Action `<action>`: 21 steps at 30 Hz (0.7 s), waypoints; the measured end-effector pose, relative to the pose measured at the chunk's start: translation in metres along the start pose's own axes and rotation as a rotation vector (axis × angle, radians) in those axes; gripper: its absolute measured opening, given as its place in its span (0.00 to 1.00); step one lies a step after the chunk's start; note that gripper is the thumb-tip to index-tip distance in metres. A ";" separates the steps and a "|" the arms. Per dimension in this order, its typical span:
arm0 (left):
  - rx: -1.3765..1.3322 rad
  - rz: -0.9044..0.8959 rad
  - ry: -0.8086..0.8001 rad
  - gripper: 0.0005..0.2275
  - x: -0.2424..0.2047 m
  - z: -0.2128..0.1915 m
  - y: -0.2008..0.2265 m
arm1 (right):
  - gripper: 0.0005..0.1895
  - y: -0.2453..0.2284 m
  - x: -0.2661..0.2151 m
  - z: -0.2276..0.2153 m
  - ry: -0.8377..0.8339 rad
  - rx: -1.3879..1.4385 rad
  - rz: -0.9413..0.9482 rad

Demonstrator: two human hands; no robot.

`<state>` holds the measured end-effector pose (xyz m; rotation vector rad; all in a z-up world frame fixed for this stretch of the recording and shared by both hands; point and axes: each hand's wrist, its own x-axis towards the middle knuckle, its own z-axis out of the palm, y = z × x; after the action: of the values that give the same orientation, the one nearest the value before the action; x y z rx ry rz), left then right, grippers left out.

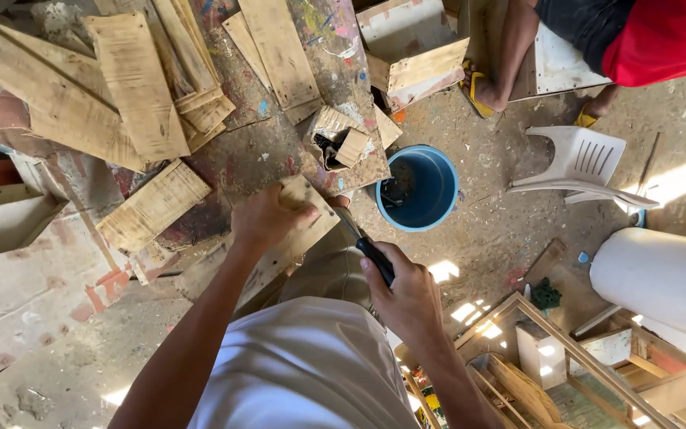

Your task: Assembling a wooden box from planks using a screwdriver to align and pry pieces into place.

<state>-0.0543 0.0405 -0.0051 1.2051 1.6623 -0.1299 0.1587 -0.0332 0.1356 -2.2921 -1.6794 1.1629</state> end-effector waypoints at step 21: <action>0.154 0.107 -0.028 0.30 -0.016 0.028 0.002 | 0.15 0.017 -0.022 0.012 -0.023 -0.159 0.020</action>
<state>-0.0350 0.0145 -0.0056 1.3990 1.5826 -0.2105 0.1620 -0.0631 0.1305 -2.4002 -1.8239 1.1011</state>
